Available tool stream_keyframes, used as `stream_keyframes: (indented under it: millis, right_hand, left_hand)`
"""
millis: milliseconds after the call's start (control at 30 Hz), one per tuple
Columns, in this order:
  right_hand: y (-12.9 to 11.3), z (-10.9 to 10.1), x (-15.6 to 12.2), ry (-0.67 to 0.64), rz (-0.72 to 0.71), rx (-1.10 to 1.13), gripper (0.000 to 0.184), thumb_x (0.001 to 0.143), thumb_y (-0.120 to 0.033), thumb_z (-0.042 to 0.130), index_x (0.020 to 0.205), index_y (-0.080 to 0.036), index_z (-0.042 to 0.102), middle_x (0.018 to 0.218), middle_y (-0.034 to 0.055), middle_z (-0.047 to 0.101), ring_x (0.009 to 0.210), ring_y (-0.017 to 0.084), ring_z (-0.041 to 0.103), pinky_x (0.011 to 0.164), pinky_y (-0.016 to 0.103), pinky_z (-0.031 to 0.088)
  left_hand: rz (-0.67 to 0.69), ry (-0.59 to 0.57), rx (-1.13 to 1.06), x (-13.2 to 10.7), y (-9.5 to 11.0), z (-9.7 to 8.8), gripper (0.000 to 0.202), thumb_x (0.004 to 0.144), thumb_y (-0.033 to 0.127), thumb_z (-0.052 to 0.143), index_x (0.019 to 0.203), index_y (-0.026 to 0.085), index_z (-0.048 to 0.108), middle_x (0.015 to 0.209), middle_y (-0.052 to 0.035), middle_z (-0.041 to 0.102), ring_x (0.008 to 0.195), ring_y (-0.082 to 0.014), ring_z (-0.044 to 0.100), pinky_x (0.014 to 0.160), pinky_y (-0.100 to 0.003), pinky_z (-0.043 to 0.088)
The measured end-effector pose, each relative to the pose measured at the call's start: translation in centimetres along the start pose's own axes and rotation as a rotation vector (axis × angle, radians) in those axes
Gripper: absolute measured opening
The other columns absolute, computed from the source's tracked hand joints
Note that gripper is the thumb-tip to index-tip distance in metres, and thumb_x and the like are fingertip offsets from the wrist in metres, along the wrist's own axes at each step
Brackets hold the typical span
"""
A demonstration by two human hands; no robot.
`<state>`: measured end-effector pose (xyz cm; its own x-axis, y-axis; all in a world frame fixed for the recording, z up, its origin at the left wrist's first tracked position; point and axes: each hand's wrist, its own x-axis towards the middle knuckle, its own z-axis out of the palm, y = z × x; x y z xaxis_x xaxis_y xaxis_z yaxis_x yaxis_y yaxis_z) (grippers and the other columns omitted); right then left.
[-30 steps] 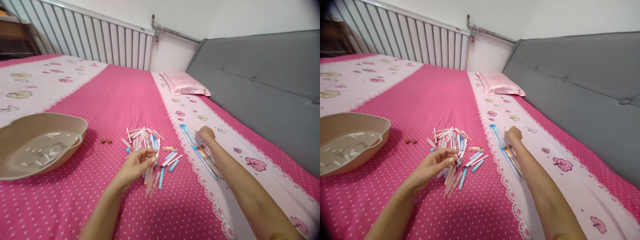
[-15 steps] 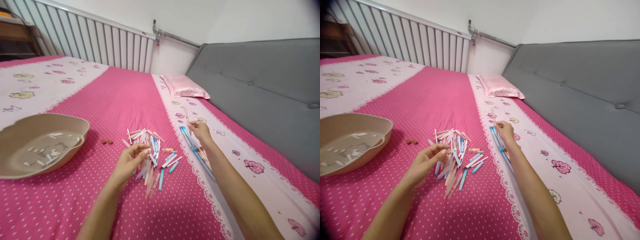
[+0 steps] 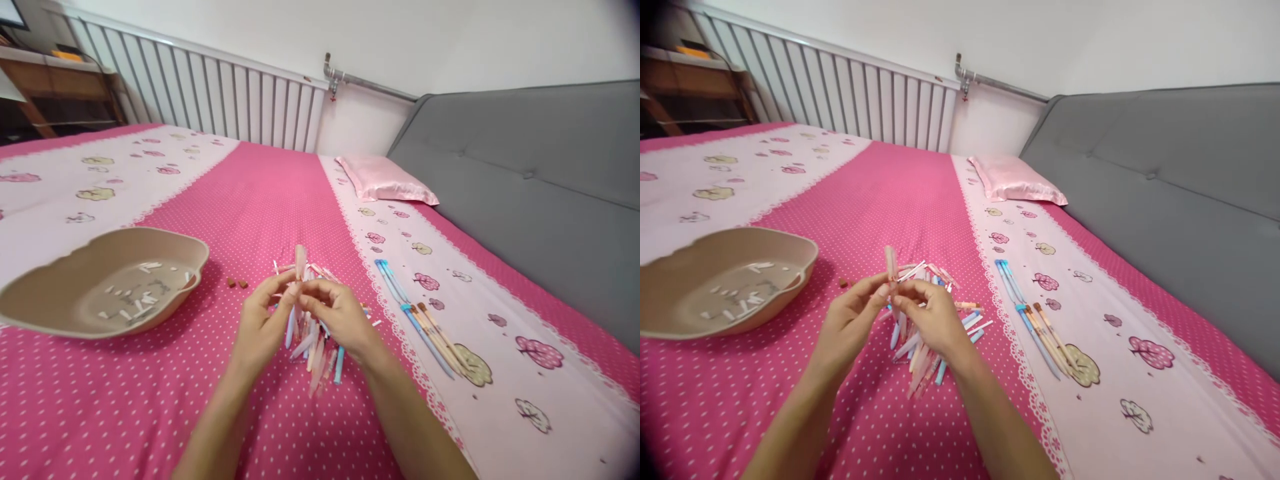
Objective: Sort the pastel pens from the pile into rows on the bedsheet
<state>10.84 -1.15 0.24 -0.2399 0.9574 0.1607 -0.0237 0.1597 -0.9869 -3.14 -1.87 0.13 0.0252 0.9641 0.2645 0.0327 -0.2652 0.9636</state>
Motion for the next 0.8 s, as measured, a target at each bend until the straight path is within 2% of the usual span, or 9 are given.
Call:
stream_keyframes:
  millis: [100,367,567,800]
  right_hand:
    - [0.6,0.1,-0.2,0.029,-0.057,-0.074,0.022,0.08,-0.041,0.067,0.089,-0.022,0.071,0.087,0.0034,0.07,0.085,0.02,0.064,0.08,0.033,0.048]
    - [0.2,0.4,-0.9,0.167,-0.16,-0.141,0.016,0.084,-0.033,0.062,0.09,-0.02,0.07,0.088,0.0028,0.071,0.085,0.018,0.066,0.07,0.026,0.051]
    - [-0.1,0.4,-1.2,0.212,-0.192,-0.151,0.014,0.084,-0.025,0.06,0.092,-0.02,0.07,0.089,0.0028,0.07,0.085,0.016,0.066,0.071,0.024,0.053]
    - [0.0,0.4,-1.3,0.228,-0.178,-0.148,0.015,0.082,-0.021,0.059,0.094,-0.019,0.068,0.092,0.0035,0.071,0.086,0.016,0.066,0.073,0.026,0.054]
  left_hand:
    - [0.069,-0.03,0.108,0.0,-0.3,0.1,0.026,0.084,0.033,0.06,0.104,0.018,0.068,0.106,-0.0078,0.068,0.093,-0.02,0.062,0.084,-0.031,0.048]
    - [0.377,-0.029,0.214,0.1,-0.7,0.4,0.019,0.085,0.024,0.061,0.101,0.025,0.072,0.102,-0.0047,0.069,0.097,-0.017,0.062,0.089,-0.031,0.048]
    - [0.405,-0.025,0.273,0.1,-0.7,0.4,0.023,0.086,0.023,0.06,0.106,0.027,0.07,0.111,-0.0059,0.066,0.106,-0.0162,0.061,0.093,-0.03,0.047]
    - [0.404,-0.027,0.252,0.0,-0.5,0.4,0.024,0.084,0.022,0.062,0.106,0.027,0.071,0.113,-0.006,0.066,0.107,-0.0164,0.06,0.094,-0.029,0.047]
